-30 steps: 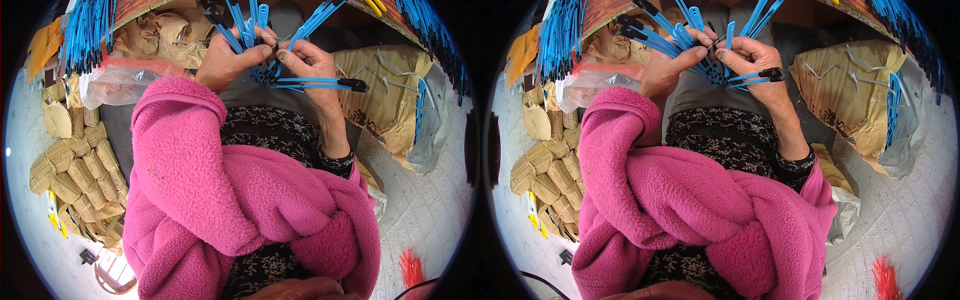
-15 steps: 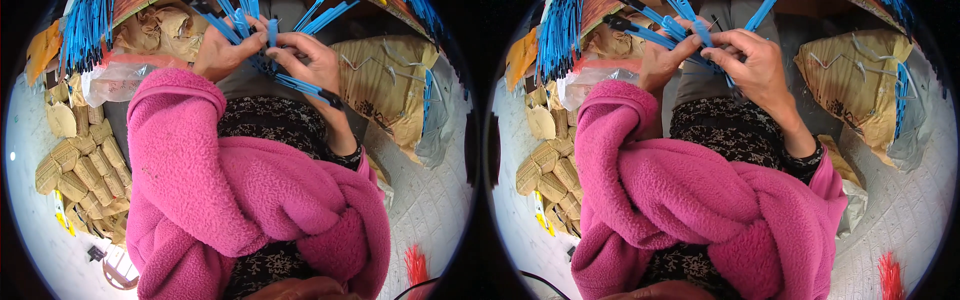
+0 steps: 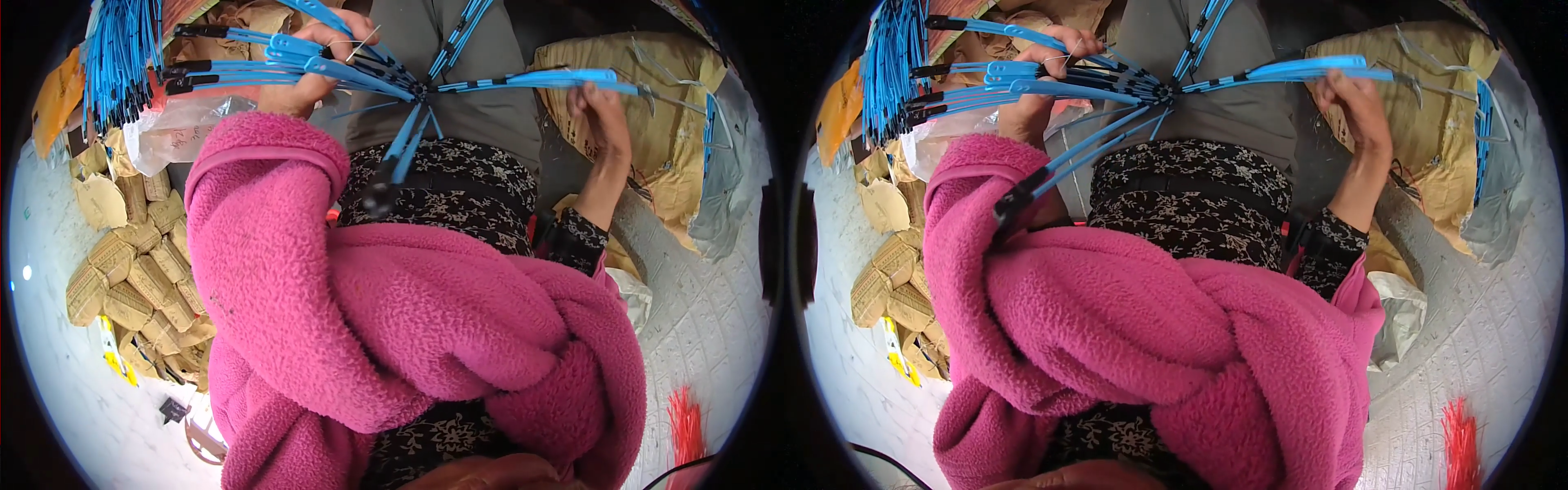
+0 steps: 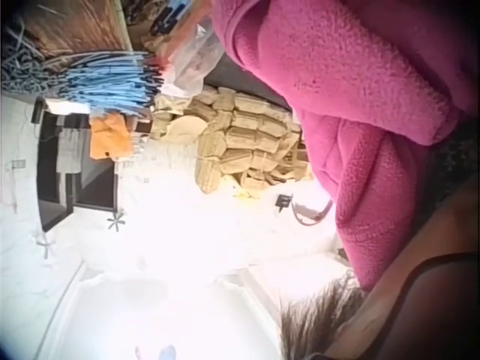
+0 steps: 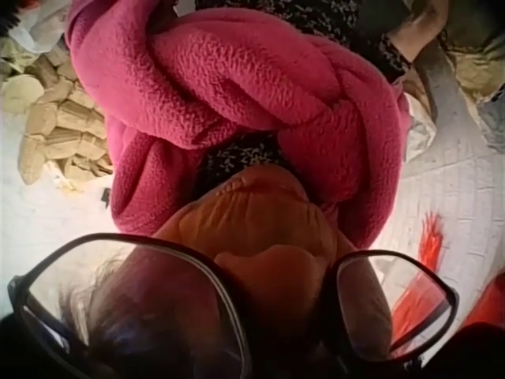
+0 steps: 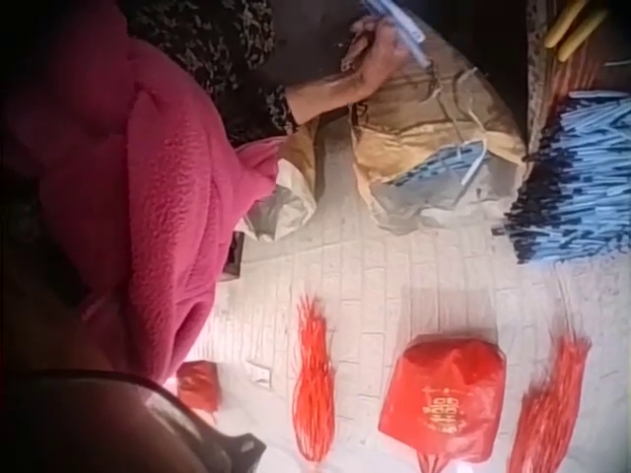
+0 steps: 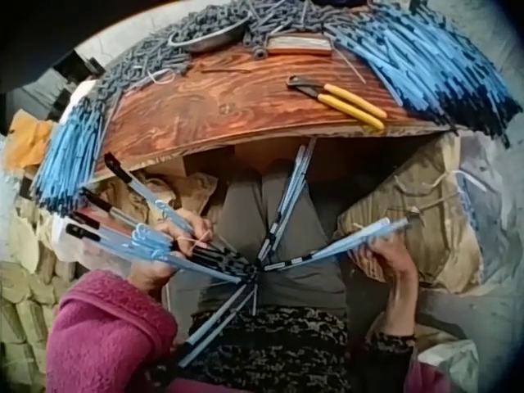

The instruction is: Assembling blue plastic components onto a circular frame.

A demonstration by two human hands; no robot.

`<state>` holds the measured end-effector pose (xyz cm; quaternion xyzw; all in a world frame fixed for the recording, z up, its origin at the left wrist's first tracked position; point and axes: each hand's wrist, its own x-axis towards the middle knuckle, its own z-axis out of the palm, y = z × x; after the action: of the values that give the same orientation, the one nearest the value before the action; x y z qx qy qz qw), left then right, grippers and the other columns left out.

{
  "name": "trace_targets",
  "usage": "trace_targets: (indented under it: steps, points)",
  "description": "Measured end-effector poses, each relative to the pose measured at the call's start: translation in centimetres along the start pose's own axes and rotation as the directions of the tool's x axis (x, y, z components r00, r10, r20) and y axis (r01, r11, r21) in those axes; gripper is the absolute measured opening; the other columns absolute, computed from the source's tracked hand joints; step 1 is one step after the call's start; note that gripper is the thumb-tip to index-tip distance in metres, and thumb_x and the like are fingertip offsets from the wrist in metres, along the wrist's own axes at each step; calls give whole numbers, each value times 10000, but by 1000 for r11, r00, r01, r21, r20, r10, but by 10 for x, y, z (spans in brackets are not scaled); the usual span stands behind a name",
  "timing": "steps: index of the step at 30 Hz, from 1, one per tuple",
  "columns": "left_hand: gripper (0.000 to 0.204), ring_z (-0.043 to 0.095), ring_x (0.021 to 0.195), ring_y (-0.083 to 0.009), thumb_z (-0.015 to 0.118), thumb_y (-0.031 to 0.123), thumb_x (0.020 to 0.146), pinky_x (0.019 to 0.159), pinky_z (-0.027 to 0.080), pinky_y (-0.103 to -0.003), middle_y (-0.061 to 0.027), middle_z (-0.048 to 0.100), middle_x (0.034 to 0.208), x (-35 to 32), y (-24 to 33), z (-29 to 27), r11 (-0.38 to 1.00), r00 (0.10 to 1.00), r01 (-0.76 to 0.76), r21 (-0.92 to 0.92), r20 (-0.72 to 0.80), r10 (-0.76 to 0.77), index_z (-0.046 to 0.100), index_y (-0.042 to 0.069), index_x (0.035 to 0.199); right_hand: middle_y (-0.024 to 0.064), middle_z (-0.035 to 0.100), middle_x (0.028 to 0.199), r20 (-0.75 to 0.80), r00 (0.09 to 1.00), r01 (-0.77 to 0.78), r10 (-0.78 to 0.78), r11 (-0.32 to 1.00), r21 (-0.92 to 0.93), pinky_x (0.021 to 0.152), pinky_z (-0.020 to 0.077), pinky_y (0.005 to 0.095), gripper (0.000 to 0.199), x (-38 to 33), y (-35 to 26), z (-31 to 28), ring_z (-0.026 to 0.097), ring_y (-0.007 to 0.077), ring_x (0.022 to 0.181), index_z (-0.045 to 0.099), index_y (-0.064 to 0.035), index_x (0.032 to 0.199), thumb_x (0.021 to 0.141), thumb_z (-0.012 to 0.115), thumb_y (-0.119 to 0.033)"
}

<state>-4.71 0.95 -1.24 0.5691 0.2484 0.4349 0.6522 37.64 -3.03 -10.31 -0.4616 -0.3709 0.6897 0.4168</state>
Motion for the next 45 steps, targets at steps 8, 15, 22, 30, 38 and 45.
trace_targets:
  steps: [8, 15, 22, 30, 38, 45]
  points:
    - [239, 524, 1075, -308, 745, 275, 805, 1022, 381, -538, -100, 547, 1036, 4, -4, -3, 998, 998, -6, 56, 59, 3, 554, 134, 776, 136, 649, 960, -63, 997, -63, 38, 884, -463, 831, 453, 304, 405, -20, -30, 36, 580, 182, 930, 639, 6, 1077, 837, 698, -315]
    - [104, 543, 1040, -218, 648, 133, 798, 907, 440, -382, -128, 574, 1097, 3, 26, 17, 989, 995, 63, 137, -88, -51, 606, 64, 863, 142, 638, 1068, 198, 924, 361, -328, 918, -161, 889, 461, 356, 353, 0, -53, 122, 593, 232, 980, 634, 27, 988, 866, 679, -302]
    - [146, 540, 1067, -265, 635, 204, 773, 959, 401, -394, -134, 590, 1074, 18, 58, 51, 962, 961, 188, 196, -241, -139, 561, 79, 785, 121, 627, 978, 322, 896, 281, -306, 952, 123, 899, 476, 381, 325, 16, -97, 149, 614, 246, 959, 606, 3, 995, 914, 624, -311]
    - [186, 530, 1068, -244, 656, 234, 767, 948, 395, -388, -131, 587, 1064, 12, 51, 44, 988, 964, 115, 100, -251, -87, 563, 74, 789, 102, 621, 924, 100, 897, 364, -430, 850, 381, 933, 470, 415, 271, 22, -78, 182, 619, 242, 939, 597, -32, 1022, 938, 590, -290]
    - [145, 555, 968, -168, 722, 152, 764, 854, 457, -332, -107, 584, 1078, 13, 65, 49, 990, 958, 142, 11, -253, -134, 628, 66, 833, 77, 627, 881, 248, 909, 273, -335, 928, 252, 957, 454, 414, 228, 27, -76, 212, 609, 198, 892, 637, -27, 981, 931, 600, -247]
    - [144, 557, 963, -164, 728, 134, 767, 808, 477, -312, -99, 584, 1066, 9, 67, 45, 990, 957, 140, 17, -259, -130, 627, 64, 843, 68, 643, 937, 203, 939, 231, -279, 945, 230, 932, 454, 350, 225, 21, -92, 226, 602, 151, 912, 647, 5, 1058, 913, 612, -164]
